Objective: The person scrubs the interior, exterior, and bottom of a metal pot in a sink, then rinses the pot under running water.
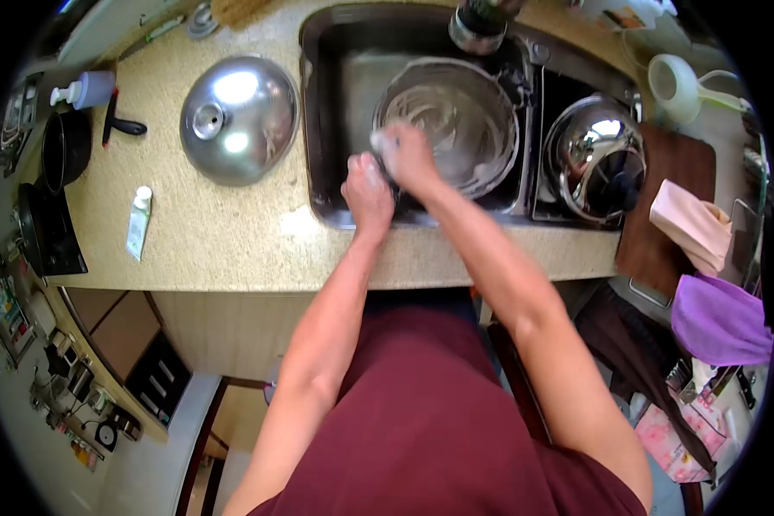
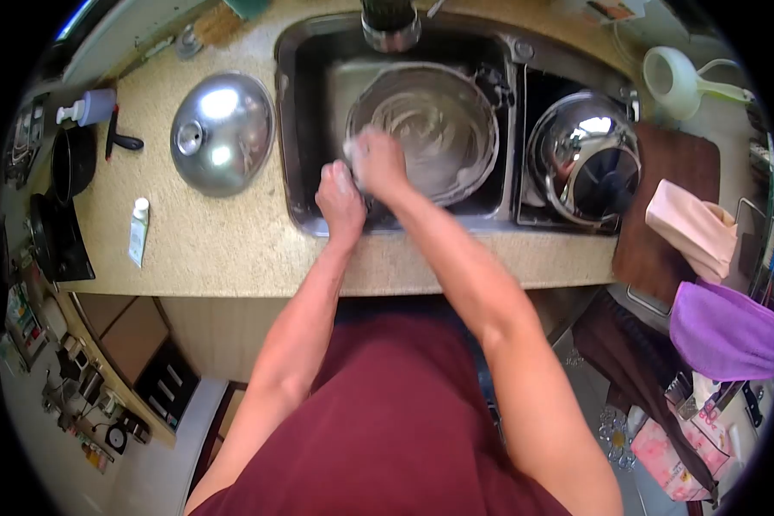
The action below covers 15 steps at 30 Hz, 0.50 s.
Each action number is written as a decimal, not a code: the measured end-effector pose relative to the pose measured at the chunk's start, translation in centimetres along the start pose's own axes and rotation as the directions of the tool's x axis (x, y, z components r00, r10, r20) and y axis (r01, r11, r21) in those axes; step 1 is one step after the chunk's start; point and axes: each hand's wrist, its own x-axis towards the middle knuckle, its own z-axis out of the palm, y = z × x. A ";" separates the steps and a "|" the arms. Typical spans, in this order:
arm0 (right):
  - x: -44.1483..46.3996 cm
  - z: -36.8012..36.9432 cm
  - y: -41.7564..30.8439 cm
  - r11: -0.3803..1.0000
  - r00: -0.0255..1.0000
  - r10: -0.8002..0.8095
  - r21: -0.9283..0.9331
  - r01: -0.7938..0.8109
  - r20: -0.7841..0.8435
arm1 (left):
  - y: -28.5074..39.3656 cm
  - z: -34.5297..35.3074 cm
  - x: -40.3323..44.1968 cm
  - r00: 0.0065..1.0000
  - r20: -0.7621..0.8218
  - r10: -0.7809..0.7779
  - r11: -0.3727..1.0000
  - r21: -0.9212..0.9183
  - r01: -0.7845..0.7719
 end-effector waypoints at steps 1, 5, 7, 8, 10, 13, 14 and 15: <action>1.3 -0.3 -0.6 0.997 1.000 0.023 0.079 -0.022 -0.010 | -0.3 -0.1 -0.1 1.000 -0.005 0.023 0.999 0.029 -0.023; -1.5 -0.7 -0.2 0.963 0.978 -0.204 0.187 0.194 0.040 | -1.0 -0.8 1.3 0.997 -0.058 0.045 0.995 -0.089 -0.050; -3.4 -1.3 -0.3 0.931 0.952 -0.289 0.259 0.256 0.099 | -1.6 -1.5 1.6 0.995 -0.016 0.094 0.989 -0.110 -0.095; -3.1 -1.2 -0.4 0.931 0.953 -0.285 0.266 0.250 0.103 | -1.9 -1.6 1.8 0.987 0.032 0.157 0.979 -0.139 -0.152; -2.2 -1.4 -0.3 0.852 0.847 -0.520 0.137 0.505 0.114 | -2.9 -1.5 1.3 0.991 0.050 0.123 0.983 -0.145 -0.115; -1.8 -2.4 -1.2 0.804 0.791 -0.563 -0.065 0.592 0.241 | -2.4 -1.2 1.6 0.991 0.040 0.127 0.981 -0.155 -0.120; -1.8 -2.6 -1.8 0.757 0.783 -0.537 -0.229 0.612 0.314 | -2.3 -1.1 1.7 0.992 0.039 0.121 0.978 -0.178 -0.112; -1.7 -2.5 -2.1 0.707 0.765 -0.536 -0.304 0.638 0.358 | -2.1 -1.0 1.8 0.993 0.034 0.115 0.973 -0.203 -0.106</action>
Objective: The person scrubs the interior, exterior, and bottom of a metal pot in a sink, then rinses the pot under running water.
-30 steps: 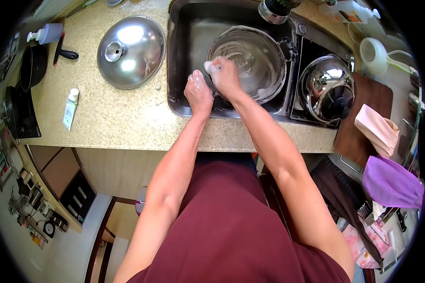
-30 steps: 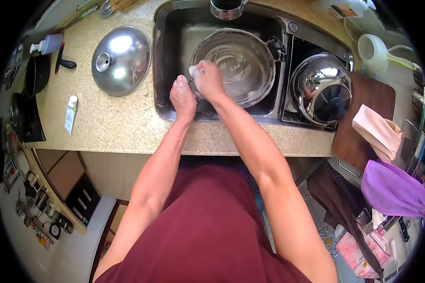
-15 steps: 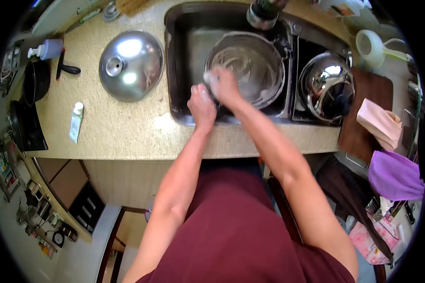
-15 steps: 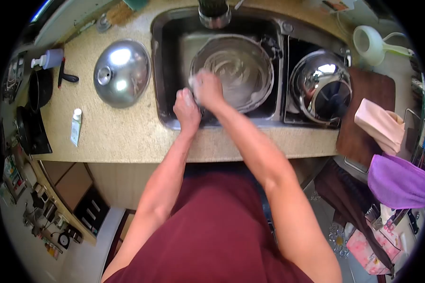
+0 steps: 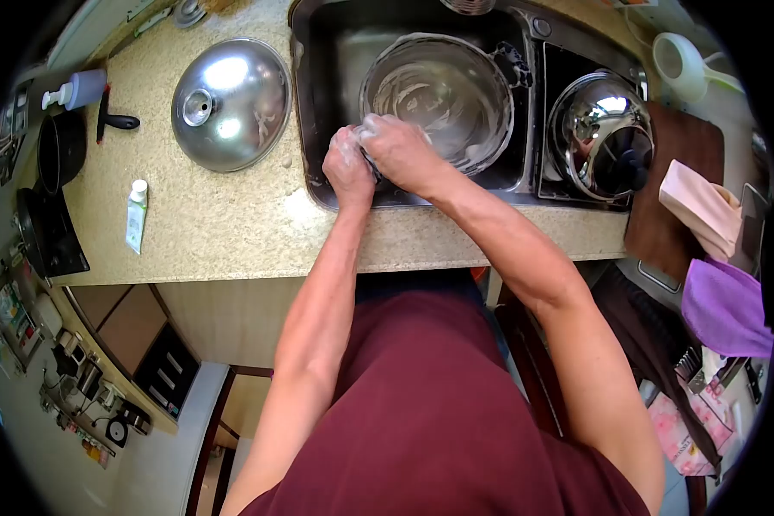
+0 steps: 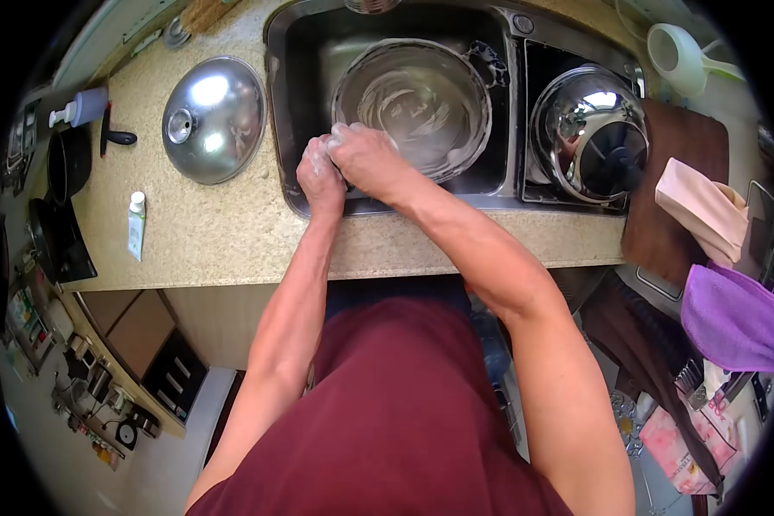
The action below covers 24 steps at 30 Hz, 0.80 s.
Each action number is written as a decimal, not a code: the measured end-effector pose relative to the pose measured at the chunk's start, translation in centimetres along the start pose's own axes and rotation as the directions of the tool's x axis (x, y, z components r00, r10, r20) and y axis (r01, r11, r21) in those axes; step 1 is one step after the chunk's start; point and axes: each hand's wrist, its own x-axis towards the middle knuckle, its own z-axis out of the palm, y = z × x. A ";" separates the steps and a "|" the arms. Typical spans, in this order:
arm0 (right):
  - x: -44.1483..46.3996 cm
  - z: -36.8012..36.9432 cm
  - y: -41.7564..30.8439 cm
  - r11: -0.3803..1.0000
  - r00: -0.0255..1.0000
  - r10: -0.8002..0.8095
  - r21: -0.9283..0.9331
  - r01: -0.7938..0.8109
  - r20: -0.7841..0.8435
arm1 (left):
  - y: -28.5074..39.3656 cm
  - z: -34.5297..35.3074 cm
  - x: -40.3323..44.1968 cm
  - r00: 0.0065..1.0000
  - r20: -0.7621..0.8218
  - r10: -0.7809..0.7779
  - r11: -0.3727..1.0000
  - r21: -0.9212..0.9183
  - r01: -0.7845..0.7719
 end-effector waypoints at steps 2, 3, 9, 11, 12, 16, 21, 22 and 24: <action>-1.1 0.6 -0.7 0.993 0.996 0.077 0.092 -0.074 -0.034 | 0.0 -0.1 -0.5 0.996 -0.032 -0.082 0.993 -0.088 0.078; -1.1 0.8 -0.3 0.978 0.988 0.136 0.167 -0.122 -0.074 | -0.1 0.0 -0.1 0.997 -0.038 -0.067 0.994 -0.095 0.063; -4.0 0.6 -0.7 0.890 0.949 0.315 0.358 -0.284 -0.031 | -0.5 -0.1 -0.4 0.974 -0.065 -0.216 0.976 -0.003 0.216; -3.1 -0.1 -1.0 0.923 0.972 0.215 0.346 -0.170 -0.097 | -1.2 0.6 -0.8 0.994 -0.112 0.017 1.000 0.013 -0.016; -3.4 0.5 -0.3 0.903 0.979 0.188 0.406 -0.138 -0.085 | -1.5 0.5 -0.7 0.994 -0.107 0.012 0.997 0.079 -0.004; -6.6 0.3 0.4 0.811 0.960 0.281 0.535 -0.238 0.001 | -0.5 0.2 -0.3 0.985 -0.074 -0.155 0.987 0.028 0.157; -6.2 0.0 0.2 0.894 0.983 0.138 0.443 -0.070 -0.122 | -1.2 0.2 -0.6 0.986 -0.065 -0.153 0.984 0.085 0.159; -6.1 -0.1 0.3 0.904 0.984 0.134 0.420 -0.073 -0.118 | -1.3 0.3 -0.6 0.986 -0.064 -0.151 0.982 0.102 0.157; -6.2 0.2 0.1 0.899 0.971 0.209 0.414 -0.143 -0.118 | 0.2 0.5 -0.2 0.988 -0.066 -0.138 0.983 0.109 0.145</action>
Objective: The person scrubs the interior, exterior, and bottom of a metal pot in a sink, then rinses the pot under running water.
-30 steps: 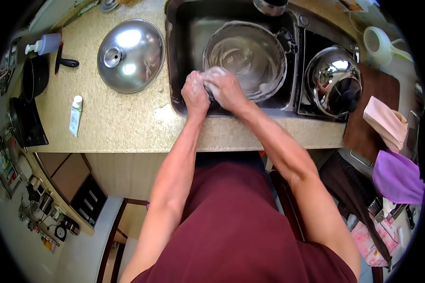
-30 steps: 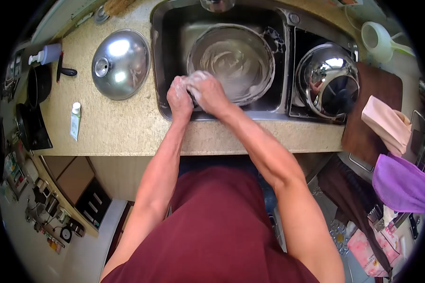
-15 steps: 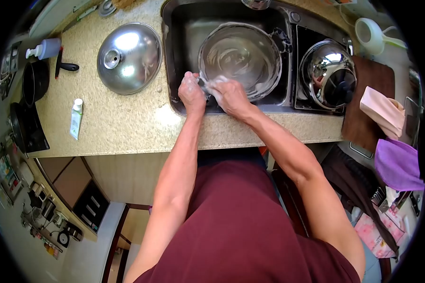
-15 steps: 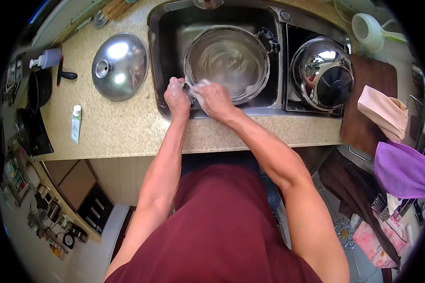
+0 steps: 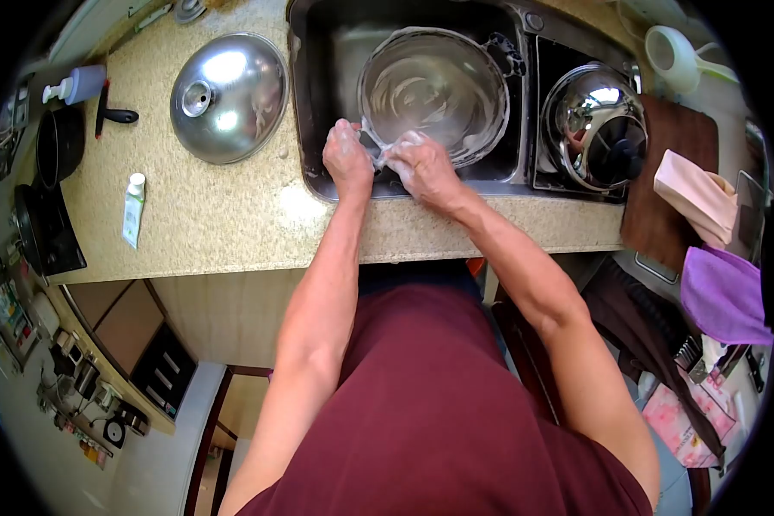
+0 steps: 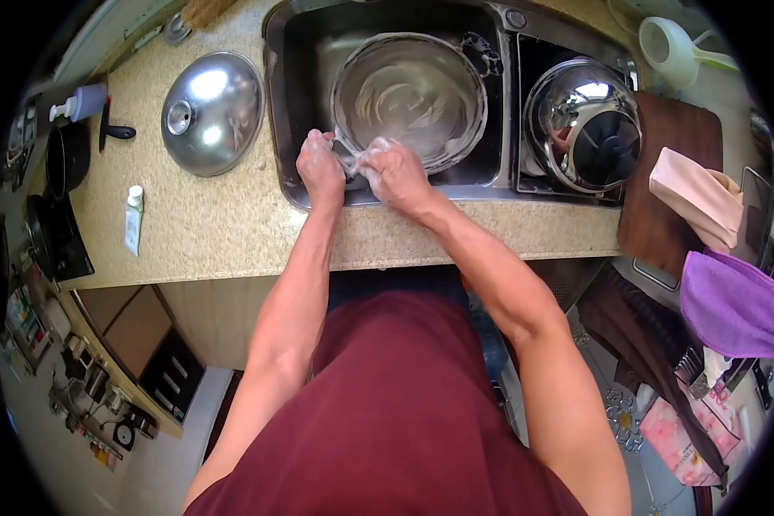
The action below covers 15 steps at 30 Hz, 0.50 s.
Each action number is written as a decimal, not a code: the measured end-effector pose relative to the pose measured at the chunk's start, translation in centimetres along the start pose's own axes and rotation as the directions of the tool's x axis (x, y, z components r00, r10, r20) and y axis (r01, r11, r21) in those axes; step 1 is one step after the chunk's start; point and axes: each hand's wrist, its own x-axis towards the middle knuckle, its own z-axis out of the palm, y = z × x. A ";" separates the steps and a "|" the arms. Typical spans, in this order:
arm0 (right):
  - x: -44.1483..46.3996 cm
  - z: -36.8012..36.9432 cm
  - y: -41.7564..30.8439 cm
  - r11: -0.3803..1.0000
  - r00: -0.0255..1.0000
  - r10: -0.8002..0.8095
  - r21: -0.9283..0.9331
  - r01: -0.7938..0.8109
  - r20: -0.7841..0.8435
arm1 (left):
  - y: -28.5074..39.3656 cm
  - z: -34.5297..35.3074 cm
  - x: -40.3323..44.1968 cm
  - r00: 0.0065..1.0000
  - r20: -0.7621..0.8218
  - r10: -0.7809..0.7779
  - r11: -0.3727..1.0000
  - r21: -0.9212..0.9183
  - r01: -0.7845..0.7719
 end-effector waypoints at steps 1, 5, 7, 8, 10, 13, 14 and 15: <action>-0.3 0.4 -0.1 0.997 0.997 0.073 -0.008 -0.073 -0.027 | 1.2 -0.4 -0.4 0.995 0.034 -0.089 0.996 -0.014 0.090; -0.4 1.4 -2.6 0.944 0.949 0.314 0.117 -0.308 -0.028 | -0.3 -0.2 -0.2 0.996 -0.006 0.091 0.982 0.164 -0.089; 1.1 0.9 -1.9 0.931 0.939 0.342 0.145 -0.334 -0.030 | -0.6 0.1 0.2 0.999 -0.009 0.050 0.996 0.072 -0.049; 1.3 0.9 -1.2 0.944 0.941 0.327 -0.010 -0.329 -0.084 | -1.4 0.4 0.1 0.995 -0.027 0.099 0.992 0.078 -0.097; 1.2 0.8 0.3 0.892 0.926 0.371 -0.252 -0.376 -0.069 | -0.7 0.2 -0.6 1.000 0.008 0.016 0.999 0.035 -0.016; 0.9 0.1 -1.7 0.963 0.954 0.270 0.013 -0.271 -0.132 | -0.8 0.1 -0.3 0.999 0.004 -0.045 0.998 -0.041 0.045; 0.3 0.8 -1.8 0.989 0.988 0.131 -0.057 -0.136 -0.083 | -1.0 0.0 -0.4 0.997 0.006 0.074 0.995 0.068 -0.074; -0.2 1.1 -1.9 0.989 0.988 0.132 -0.060 -0.137 -0.082 | -0.9 0.1 -0.5 0.997 0.006 0.073 0.995 0.066 -0.073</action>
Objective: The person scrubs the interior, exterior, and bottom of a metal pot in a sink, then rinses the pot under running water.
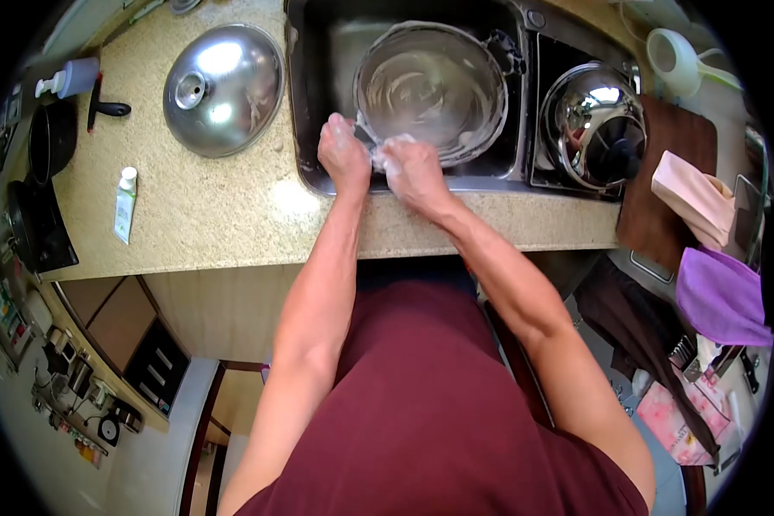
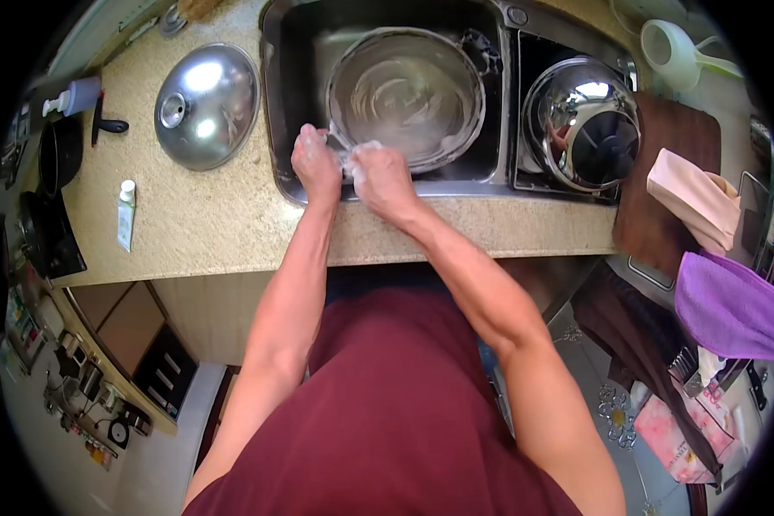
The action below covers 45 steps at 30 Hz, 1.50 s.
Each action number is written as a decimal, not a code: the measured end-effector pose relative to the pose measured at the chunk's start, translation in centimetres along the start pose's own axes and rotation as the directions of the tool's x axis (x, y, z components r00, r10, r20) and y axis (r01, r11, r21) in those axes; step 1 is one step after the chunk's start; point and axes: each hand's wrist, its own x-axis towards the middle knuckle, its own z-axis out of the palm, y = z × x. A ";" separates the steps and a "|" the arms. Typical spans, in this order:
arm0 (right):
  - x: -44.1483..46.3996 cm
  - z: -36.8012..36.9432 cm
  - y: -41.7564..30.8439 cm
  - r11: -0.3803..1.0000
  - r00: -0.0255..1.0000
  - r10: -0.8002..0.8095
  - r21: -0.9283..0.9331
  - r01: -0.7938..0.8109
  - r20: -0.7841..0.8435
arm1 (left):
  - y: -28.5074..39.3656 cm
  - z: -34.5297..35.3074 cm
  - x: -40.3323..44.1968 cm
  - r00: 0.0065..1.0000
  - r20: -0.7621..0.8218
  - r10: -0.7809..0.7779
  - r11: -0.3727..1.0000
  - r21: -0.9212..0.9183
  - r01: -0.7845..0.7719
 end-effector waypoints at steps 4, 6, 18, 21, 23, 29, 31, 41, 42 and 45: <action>-0.4 0.6 -0.2 0.987 0.994 0.110 -0.118 -0.106 0.027 | -0.4 -0.2 -0.8 0.997 0.013 -0.075 0.996 -0.043 0.076; 0.4 0.7 0.0 0.992 0.996 0.093 -0.089 -0.091 0.012 | -0.4 0.3 0.1 1.000 -0.019 0.004 0.998 0.061 -0.003; 6.4 1.7 1.0 0.993 0.995 -0.084 0.084 0.088 -0.049 | 0.3 0.2 0.1 0.994 -0.028 0.103 0.995 0.011 -0.103; 9.5 1.6 1.1 0.994 0.992 -0.008 0.107 0.022 -0.127 | 1.7 0.2 -0.2 0.999 -0.022 -0.027 0.997 -0.066 0.025; 12.0 2.1 2.4 0.995 0.976 -0.086 0.030 0.093 -0.201 | 1.9 -0.2 -0.5 0.989 0.001 -0.146 0.988 -0.057 0.146; 18.1 -2.7 6.4 0.925 0.972 -0.087 -0.381 -0.001 -0.216 | 1.9 -0.6 -0.6 0.992 -0.069 -0.107 0.994 0.011 0.108; 17.8 -5.1 6.4 0.870 0.984 -0.153 -0.484 0.090 -0.093 | 2.4 -0.7 -0.7 0.990 -0.066 -0.128 0.992 0.012 0.129; 12.0 -15.7 9.8 0.711 0.983 -0.156 -0.680 0.179 0.096 | 2.3 -1.4 -0.1 0.978 -0.122 -0.169 0.985 -0.046 0.164; 11.2 -15.5 10.0 0.727 0.991 -0.120 -0.675 0.128 0.059 | 2.4 -1.7 -0.2 0.975 -0.119 -0.187 0.982 -0.047 0.182; 7.8 -15.3 10.3 0.761 0.999 -0.040 -0.648 0.038 0.012 | 1.5 -1.5 0.1 0.979 -0.113 -0.170 0.985 -0.001 0.171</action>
